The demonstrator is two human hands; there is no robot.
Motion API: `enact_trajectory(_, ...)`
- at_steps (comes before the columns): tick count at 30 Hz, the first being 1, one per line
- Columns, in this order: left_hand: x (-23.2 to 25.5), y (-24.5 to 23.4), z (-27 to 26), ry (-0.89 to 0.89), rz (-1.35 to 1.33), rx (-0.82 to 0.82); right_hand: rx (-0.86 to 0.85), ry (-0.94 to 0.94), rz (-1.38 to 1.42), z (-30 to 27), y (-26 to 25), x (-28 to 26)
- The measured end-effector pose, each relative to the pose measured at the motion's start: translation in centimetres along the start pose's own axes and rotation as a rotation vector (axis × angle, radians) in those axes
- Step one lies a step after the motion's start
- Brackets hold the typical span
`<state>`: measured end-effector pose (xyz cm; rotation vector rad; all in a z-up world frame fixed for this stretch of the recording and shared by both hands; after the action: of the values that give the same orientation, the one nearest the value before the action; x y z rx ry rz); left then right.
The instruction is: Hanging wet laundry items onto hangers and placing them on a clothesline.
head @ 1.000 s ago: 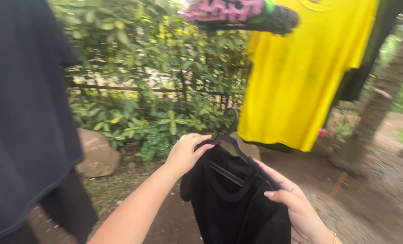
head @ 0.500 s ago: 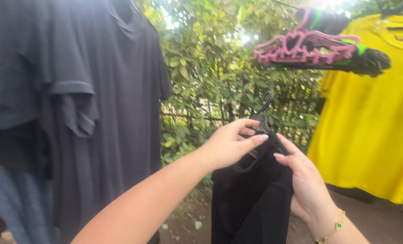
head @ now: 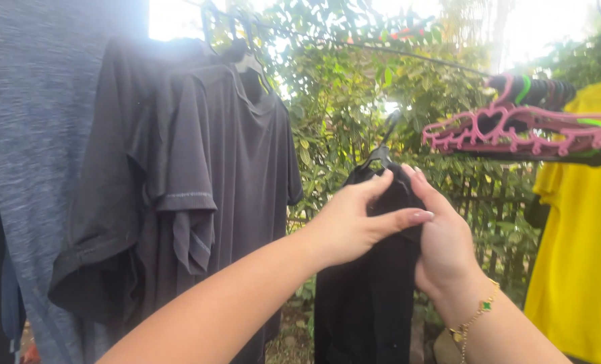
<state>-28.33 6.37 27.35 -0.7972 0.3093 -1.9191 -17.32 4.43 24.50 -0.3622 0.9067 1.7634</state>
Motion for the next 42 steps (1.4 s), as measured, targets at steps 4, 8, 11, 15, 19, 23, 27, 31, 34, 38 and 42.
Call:
enact_trajectory(4, -1.1, -3.0, 1.2, -0.029, -0.128, 0.046, -0.038, -0.052, -0.039, 3.2, 2.7, -0.3)
enact_trajectory(8, -2.6, -5.7, 2.3, 0.064, -0.141, 0.121, -0.159, -0.172, -0.077, 6.4, 4.5, -0.6)
enact_trajectory(11, -2.3, -7.8, 3.5, 0.159, -0.109, 0.168, -0.228, -0.238, -0.094, 9.3, 5.8, -0.9)
enact_trajectory(15, -1.6, -9.7, 4.9, 0.128, 0.086, 0.262, -0.323, -0.279, -0.067, 12.9, 7.1, -0.6)
enact_trajectory(19, -2.1, -11.6, 5.8, 0.201, 0.291, 0.346, -0.369, -0.266, -0.044, 15.8, 8.4, 0.3)
enact_trajectory(23, -3.7, -13.9, 6.1, 0.151, 0.365, 0.399, -0.422, -0.236, -0.036, 18.5, 9.6, 2.1)
enact_trajectory(27, -5.1, -15.5, 5.2, 0.113, 0.402, 0.411, -0.452, -0.184, -0.052, 20.4, 10.3, 4.8)
enact_trajectory(31, -4.9, -16.6, 3.6, 0.078, 0.452, 0.447, -0.47, -0.148, -0.061, 19.9, 11.8, 6.1)
enact_trajectory(34, -4.6, -17.3, 2.3, 0.008, 0.475, 0.496, -0.52, -0.09, -0.034, 19.1, 13.4, 7.0)
enact_trajectory(38, -5.1, -18.3, 0.1, -0.113, 0.492, 0.625, -0.567, -0.086, -0.069, 18.8, 15.2, 8.5)
enact_trajectory(42, -4.4, -18.1, -1.8, -0.027, 0.542, 0.695, -0.581, -0.105, -0.097, 18.7, 16.2, 9.9)
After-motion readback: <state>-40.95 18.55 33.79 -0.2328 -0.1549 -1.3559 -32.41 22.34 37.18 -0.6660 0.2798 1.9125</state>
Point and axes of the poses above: each hand's wrist, its own z-axis towards the middle knuckle, its own y-axis out of the palm, x = y × z, the point moved 8 cm from there along z, towards the middle knuckle, and after that the axes turned 5 degrees about -x, right-handed, at the moved point
